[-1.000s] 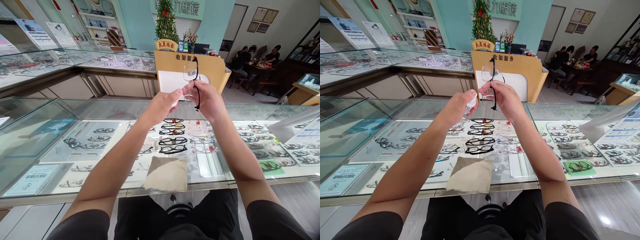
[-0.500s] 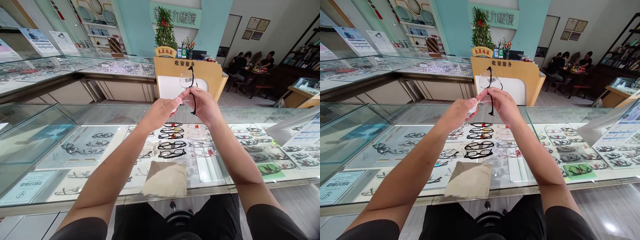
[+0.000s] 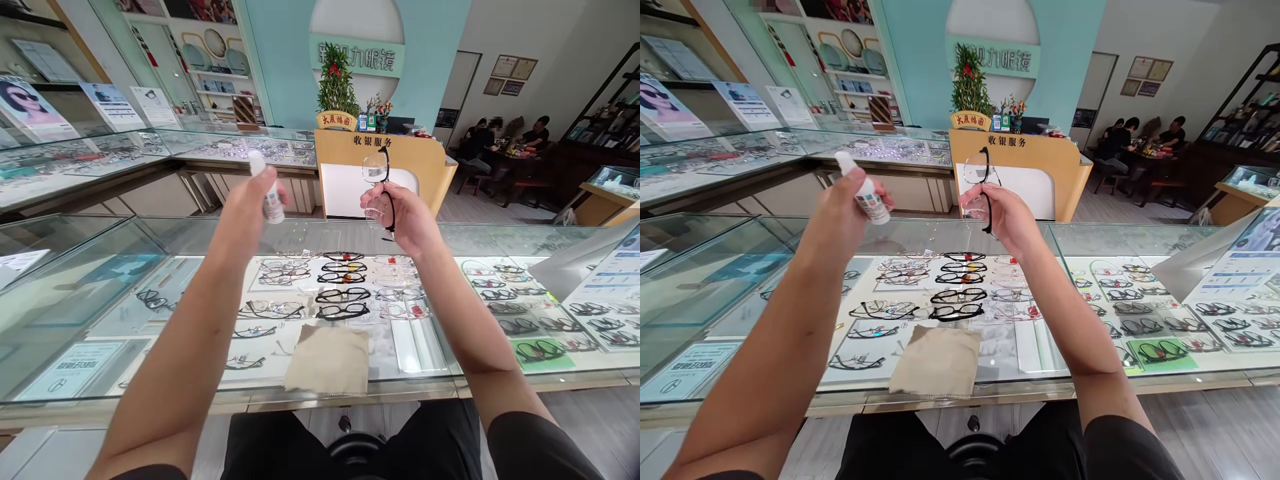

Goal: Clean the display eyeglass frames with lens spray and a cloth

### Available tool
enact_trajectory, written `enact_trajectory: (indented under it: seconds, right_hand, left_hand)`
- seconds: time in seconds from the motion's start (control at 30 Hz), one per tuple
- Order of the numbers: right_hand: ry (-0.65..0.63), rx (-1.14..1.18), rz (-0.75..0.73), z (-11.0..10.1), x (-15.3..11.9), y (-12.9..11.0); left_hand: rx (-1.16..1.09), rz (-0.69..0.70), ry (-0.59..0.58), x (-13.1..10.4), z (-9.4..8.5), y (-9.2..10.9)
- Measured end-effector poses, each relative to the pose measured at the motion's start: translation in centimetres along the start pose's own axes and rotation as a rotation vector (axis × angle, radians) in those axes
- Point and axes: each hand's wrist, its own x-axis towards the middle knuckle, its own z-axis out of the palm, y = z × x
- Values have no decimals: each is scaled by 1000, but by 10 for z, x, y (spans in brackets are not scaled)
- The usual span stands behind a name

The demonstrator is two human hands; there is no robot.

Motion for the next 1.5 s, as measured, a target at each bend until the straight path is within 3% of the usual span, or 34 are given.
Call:
enact_trajectory:
  seconds: [0.07,0.13,0.23,0.33,0.47,0.87,1.17,1.5]
  right_hand:
    - [1,61,9,0,-1,-2]
    - [-2,121,14,-1,-1,-3]
    - [11,156,28,-1,-1,-6]
    - [26,141,32,0,-2,-8]
    - [16,109,14,2,-3,-10]
    - [25,48,19,-2,-8,-19]
    - [55,12,21,2,-12,-22]
    - [52,68,13,-1,-11,-22]
  left_hand:
    - [141,-96,145,-1,-28,-26]
    - [362,-246,152,-9,-58,-55]
    - [508,-360,185,-33,-98,-90]
    - [659,-454,236,-62,-127,-106]
    - [812,-517,246,-88,-150,-117]
    - [907,-546,262,-103,-167,-147]
    - [896,-600,273,-108,-175,-147]
    - [865,-536,380,-115,-184,-156]
